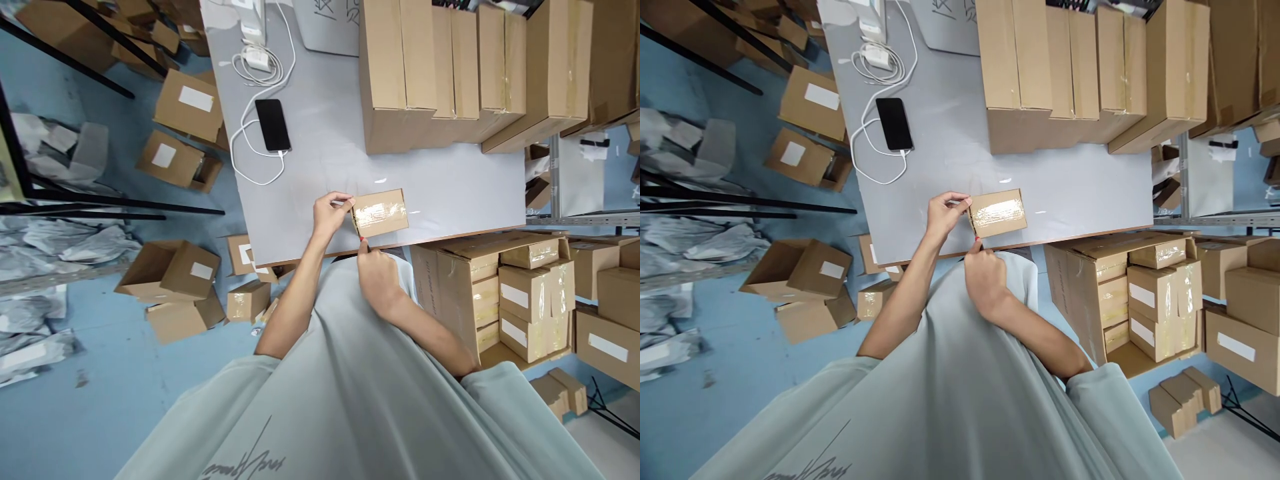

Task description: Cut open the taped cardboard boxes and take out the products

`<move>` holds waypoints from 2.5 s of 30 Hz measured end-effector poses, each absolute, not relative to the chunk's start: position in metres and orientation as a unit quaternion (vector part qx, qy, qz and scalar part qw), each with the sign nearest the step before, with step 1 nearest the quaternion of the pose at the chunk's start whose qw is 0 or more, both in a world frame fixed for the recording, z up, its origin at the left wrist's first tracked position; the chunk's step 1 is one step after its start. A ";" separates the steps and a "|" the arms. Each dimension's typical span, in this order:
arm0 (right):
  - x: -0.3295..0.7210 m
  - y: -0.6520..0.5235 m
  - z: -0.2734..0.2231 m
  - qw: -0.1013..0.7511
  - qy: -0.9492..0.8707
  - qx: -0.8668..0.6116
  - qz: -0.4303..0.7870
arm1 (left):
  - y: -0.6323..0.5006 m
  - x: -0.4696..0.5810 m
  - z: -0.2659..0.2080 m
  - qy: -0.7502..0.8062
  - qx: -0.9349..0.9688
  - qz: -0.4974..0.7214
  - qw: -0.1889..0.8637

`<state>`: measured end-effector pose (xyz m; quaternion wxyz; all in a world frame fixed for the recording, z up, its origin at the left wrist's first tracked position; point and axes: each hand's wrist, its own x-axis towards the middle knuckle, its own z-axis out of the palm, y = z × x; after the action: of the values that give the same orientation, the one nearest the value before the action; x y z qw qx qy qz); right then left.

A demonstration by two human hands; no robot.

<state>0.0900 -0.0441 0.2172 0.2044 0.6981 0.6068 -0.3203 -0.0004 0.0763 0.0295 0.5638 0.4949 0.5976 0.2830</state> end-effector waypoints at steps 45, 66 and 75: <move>0.206 -0.080 0.148 0.053 0.487 0.853 -0.179 | 0.040 0.081 0.049 0.357 0.859 0.197 0.311; 0.185 -0.092 0.202 0.149 0.441 0.862 -0.198 | 0.040 0.075 0.047 0.338 0.866 0.196 0.312; 0.246 -0.136 0.128 -0.287 0.273 0.887 -0.239 | 0.043 0.065 0.048 0.344 0.871 0.189 0.297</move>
<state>0.2462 -0.1357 0.1276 -0.2871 0.8867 0.2727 -0.2389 0.0655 0.0426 0.0482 0.2966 0.8708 0.3437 0.1885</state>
